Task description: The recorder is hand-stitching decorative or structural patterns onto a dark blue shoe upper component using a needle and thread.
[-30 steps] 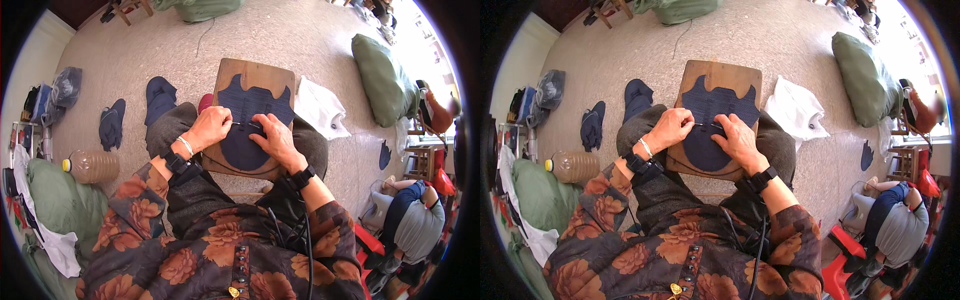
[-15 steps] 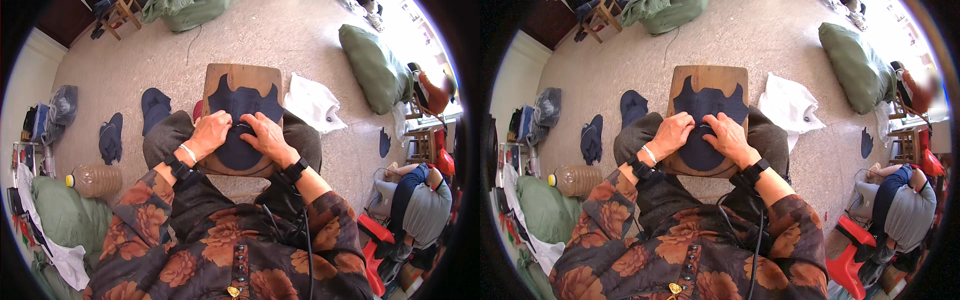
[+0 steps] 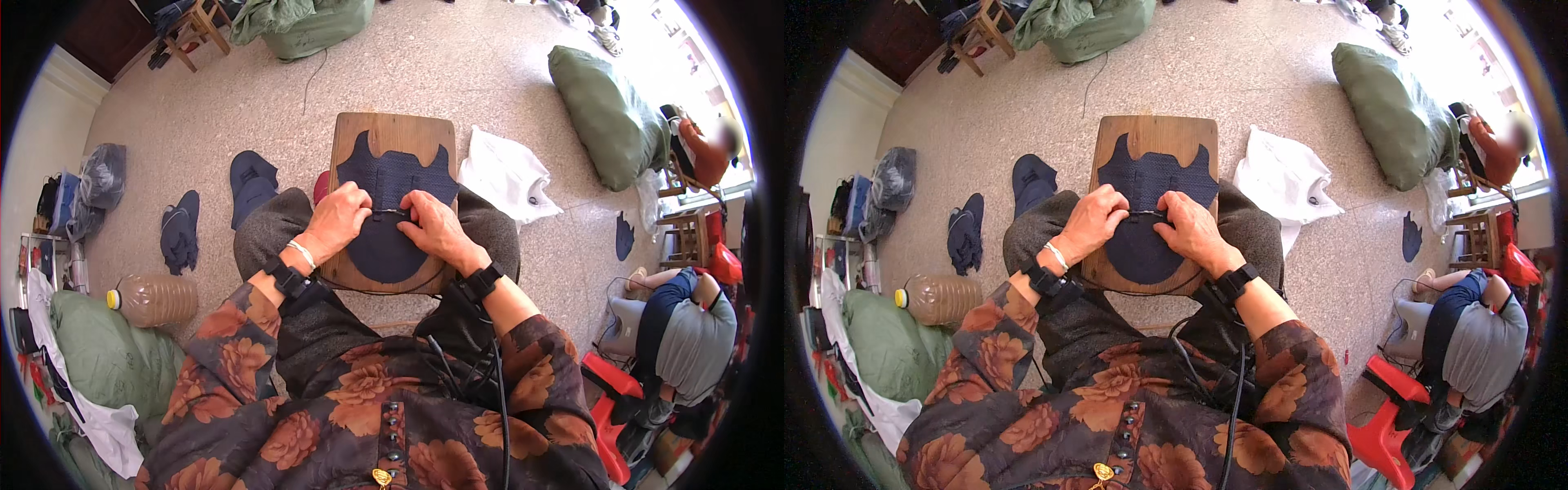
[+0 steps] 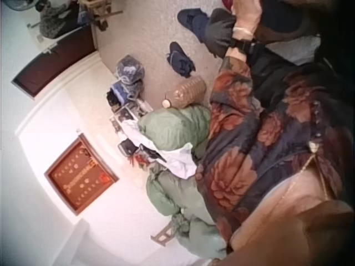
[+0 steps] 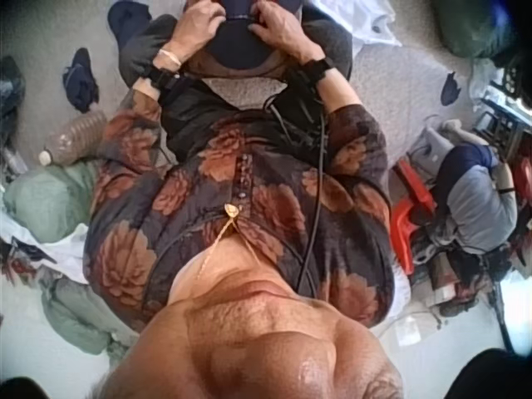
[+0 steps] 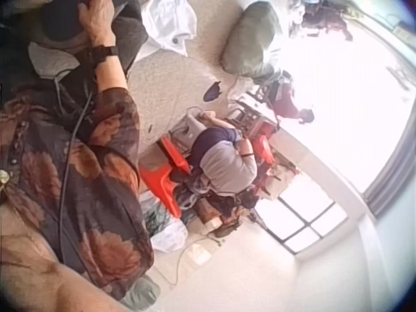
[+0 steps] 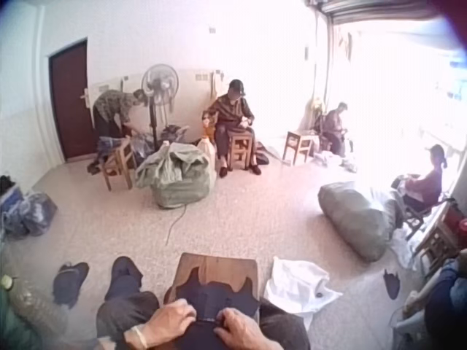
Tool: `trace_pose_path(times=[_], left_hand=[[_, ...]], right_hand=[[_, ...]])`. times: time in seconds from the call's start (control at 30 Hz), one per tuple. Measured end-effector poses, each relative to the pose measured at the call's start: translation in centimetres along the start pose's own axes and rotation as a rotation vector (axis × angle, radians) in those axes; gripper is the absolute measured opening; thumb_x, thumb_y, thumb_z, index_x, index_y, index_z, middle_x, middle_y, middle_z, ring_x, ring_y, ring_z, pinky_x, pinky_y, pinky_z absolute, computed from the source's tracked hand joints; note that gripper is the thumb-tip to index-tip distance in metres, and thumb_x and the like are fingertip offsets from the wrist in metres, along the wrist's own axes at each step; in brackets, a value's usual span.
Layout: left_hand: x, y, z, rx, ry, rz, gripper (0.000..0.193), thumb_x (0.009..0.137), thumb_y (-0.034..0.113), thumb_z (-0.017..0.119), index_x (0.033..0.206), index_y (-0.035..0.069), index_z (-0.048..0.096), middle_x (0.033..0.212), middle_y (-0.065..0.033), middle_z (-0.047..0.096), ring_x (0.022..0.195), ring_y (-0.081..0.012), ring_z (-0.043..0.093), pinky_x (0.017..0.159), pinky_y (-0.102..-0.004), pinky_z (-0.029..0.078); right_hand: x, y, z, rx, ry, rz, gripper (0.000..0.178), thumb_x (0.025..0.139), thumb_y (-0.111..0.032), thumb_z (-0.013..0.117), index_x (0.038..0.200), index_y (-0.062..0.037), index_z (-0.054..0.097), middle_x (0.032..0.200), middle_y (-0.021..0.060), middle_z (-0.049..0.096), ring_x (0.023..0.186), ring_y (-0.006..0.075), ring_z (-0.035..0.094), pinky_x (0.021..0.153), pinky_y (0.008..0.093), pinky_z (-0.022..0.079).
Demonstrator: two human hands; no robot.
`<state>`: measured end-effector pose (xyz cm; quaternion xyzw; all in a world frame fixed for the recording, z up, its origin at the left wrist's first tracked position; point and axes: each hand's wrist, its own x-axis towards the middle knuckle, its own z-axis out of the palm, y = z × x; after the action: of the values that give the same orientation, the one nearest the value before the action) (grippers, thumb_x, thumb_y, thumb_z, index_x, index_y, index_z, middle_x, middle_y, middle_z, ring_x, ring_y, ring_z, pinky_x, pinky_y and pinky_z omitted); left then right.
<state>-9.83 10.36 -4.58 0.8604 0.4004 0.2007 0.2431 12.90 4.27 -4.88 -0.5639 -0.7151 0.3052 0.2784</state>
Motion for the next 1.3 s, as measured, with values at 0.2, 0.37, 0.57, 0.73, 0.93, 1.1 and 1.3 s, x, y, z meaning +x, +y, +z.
trace_pose_path(times=[0.2,0.37,0.57,0.73,0.93,1.1,1.3], left_hand=[[0.3,0.9,1.0,0.006,0.081,0.012,0.009,0.086,0.009,0.068,0.083,0.001,0.065,0.085,-0.0132,0.060,0.084,-0.0354,0.063,0.074,-0.0436,0.051],[-0.3,0.6,0.6,-0.003,-0.015,-0.044,0.009,0.085,0.010,0.071,0.089,0.003,0.066,0.089,-0.0126,0.061,0.089,-0.0338,0.063,0.079,-0.0437,0.051],[-0.9,2.5,1.4,0.020,0.194,0.128,0.015,0.079,0.008,0.077,0.092,0.007,0.068,0.097,-0.0068,0.060,0.099,-0.0285,0.059,0.086,-0.0406,0.046],[0.5,2.6,2.4,0.077,0.121,0.153,0.013,0.078,0.013,0.079,0.088,0.011,0.071,0.094,-0.0035,0.061,0.095,-0.0253,0.058,0.084,-0.0400,0.042],[1.6,2.4,2.9,0.031,0.057,0.051,0.012,0.077,0.016,0.080,0.086,0.014,0.073,0.094,-0.0032,0.061,0.097,-0.0255,0.057,0.085,-0.0403,0.041],[2.7,2.9,2.6,0.043,0.008,0.101,0.011,0.078,0.018,0.079,0.087,0.015,0.073,0.095,-0.0031,0.061,0.099,-0.0255,0.057,0.087,-0.0408,0.040],[2.7,2.8,3.1,0.291,0.006,0.327,0.004,0.084,0.015,0.069,0.086,0.012,0.068,0.092,-0.0053,0.060,0.097,-0.0259,0.057,0.089,-0.0415,0.040]], right_hand=[[0.4,0.8,0.1,0.025,0.014,-0.034,0.021,0.082,-0.007,0.073,0.099,-0.0031,0.061,0.086,0.0130,0.060,0.078,0.0303,0.063,0.072,0.0416,0.051],[0.1,1.0,0.9,-0.044,0.046,-0.057,0.019,0.084,-0.004,0.070,0.101,-0.0031,0.061,0.087,0.0141,0.061,0.081,0.0346,0.063,0.075,0.0435,0.052],[-0.1,1.0,0.3,-0.067,0.151,-0.116,0.018,0.087,0.000,0.064,0.104,-0.0027,0.060,0.093,0.0166,0.064,0.090,0.0377,0.065,0.080,0.0451,0.052],[-1.5,1.6,-0.4,0.034,0.205,-0.025,0.027,0.091,0.005,0.051,0.115,-0.0011,0.061,0.104,0.0167,0.069,0.101,0.0333,0.067,0.087,0.0424,0.053],[-2.2,2.0,-0.3,0.126,0.234,0.021,0.029,0.090,0.004,0.052,0.116,-0.0026,0.062,0.100,0.0145,0.072,0.097,0.0340,0.069,0.088,0.0430,0.053],[-1.9,2.3,-0.2,0.096,0.261,0.031,0.030,0.088,0.005,0.053,0.115,-0.0033,0.063,0.098,0.0137,0.072,0.098,0.0342,0.069,0.087,0.0427,0.053],[-1.7,2.3,0.5,0.076,0.254,0.005,0.030,0.088,0.005,0.050,0.115,-0.0029,0.063,0.104,0.0153,0.070,0.102,0.0341,0.067,0.090,0.0430,0.052]])
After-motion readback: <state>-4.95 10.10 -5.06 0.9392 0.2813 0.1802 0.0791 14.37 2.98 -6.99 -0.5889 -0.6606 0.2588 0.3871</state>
